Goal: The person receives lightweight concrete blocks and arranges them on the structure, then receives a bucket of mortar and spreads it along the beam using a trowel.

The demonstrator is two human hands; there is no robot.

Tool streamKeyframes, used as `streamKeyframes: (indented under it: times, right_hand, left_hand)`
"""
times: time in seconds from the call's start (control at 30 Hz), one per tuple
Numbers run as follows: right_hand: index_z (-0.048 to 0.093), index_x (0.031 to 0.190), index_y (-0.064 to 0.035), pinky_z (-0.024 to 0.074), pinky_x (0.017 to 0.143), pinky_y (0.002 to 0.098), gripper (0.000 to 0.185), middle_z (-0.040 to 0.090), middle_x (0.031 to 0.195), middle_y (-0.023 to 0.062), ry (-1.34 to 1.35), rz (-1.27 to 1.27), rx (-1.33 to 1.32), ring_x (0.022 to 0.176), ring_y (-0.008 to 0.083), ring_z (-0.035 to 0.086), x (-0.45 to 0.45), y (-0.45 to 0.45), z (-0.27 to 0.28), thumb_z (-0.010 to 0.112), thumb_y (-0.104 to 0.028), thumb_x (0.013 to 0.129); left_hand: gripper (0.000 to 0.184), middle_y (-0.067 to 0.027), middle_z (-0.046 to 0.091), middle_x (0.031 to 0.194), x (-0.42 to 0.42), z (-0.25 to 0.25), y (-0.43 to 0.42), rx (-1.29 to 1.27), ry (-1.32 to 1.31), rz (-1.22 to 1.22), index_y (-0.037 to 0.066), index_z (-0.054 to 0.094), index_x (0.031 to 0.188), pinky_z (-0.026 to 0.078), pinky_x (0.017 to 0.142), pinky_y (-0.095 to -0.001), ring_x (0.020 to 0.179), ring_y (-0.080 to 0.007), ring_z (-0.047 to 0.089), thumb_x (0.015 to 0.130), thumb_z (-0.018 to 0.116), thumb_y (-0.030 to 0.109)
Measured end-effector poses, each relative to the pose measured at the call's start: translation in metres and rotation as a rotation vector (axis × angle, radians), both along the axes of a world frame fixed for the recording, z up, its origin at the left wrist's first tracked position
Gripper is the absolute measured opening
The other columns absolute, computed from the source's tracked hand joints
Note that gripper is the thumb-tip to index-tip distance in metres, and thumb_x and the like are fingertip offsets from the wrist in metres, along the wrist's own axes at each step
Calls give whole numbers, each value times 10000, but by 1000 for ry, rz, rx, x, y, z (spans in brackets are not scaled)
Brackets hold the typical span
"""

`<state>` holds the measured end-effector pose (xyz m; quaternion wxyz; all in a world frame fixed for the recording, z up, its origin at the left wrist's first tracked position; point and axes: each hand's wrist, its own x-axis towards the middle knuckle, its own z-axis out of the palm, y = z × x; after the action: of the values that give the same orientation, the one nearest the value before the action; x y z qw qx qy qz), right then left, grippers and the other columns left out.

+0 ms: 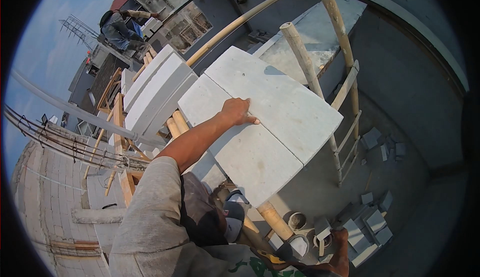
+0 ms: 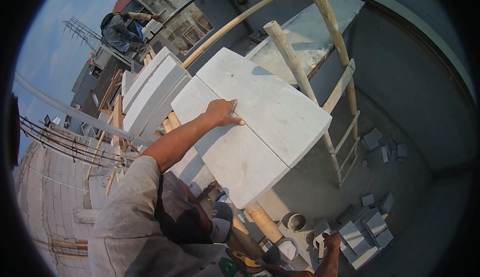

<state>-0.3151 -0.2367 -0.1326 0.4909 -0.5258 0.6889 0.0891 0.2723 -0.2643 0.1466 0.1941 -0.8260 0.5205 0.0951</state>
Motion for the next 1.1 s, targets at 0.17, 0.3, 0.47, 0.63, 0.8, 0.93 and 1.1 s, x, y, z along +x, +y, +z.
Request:
streamKeyframes:
  times: [0.17,0.3,0.47,0.63,0.8,0.93,1.1]
  right_hand:
    - [637,983,67,507,773,387,487,671,934,232,43,56,-56,904,335,661,-25,10,-59,776,-223,618]
    - [628,995,75,497,807,393,510,659,980,250,42,38,-39,956,349,646,-25,11,-62,780,-229,615]
    - [630,988,73,497,794,393,501,663,970,244,-24,50,-34,941,346,651,-24,7,-51,774,-230,616]
    - [640,949,71,504,751,394,447,676,915,228,-39,61,-61,880,334,666,-23,6,-50,754,-210,620]
    - [646,905,68,509,719,393,409,681,852,211,-10,55,-45,839,305,674,-8,2,-18,756,-208,624]
    - [644,904,71,509,714,392,420,680,841,208,-17,53,-69,836,299,675,-9,2,-21,768,-212,621]
    - [647,913,66,508,738,388,457,680,892,224,31,86,-120,876,302,675,-17,5,-41,795,-231,599]
  left_hand:
    - [937,-147,666,955,-7,8,-3,74,7,64,-18,502,1254,511,785,-353,943,-263,637,653,665,683]
    - [920,-147,667,957,-8,9,-3,70,9,64,-16,511,1241,510,788,-350,945,-263,637,651,675,670]
    - [905,-182,666,862,2,-2,0,8,7,0,-2,525,1209,515,734,-385,861,-311,654,636,672,683]
    - [901,-180,666,861,3,-3,3,-17,-4,-3,-11,523,1209,513,737,-385,863,-310,653,644,672,675]
    - [914,-176,667,858,1,-2,1,3,7,-13,-13,520,1216,515,727,-387,854,-310,655,643,667,683]
    - [925,-177,667,855,2,-3,-1,22,6,0,-5,526,1214,516,718,-387,848,-310,656,634,658,704]
    - [947,-186,665,869,4,-5,0,-6,5,-6,4,519,1234,515,726,-385,858,-308,655,627,651,718]
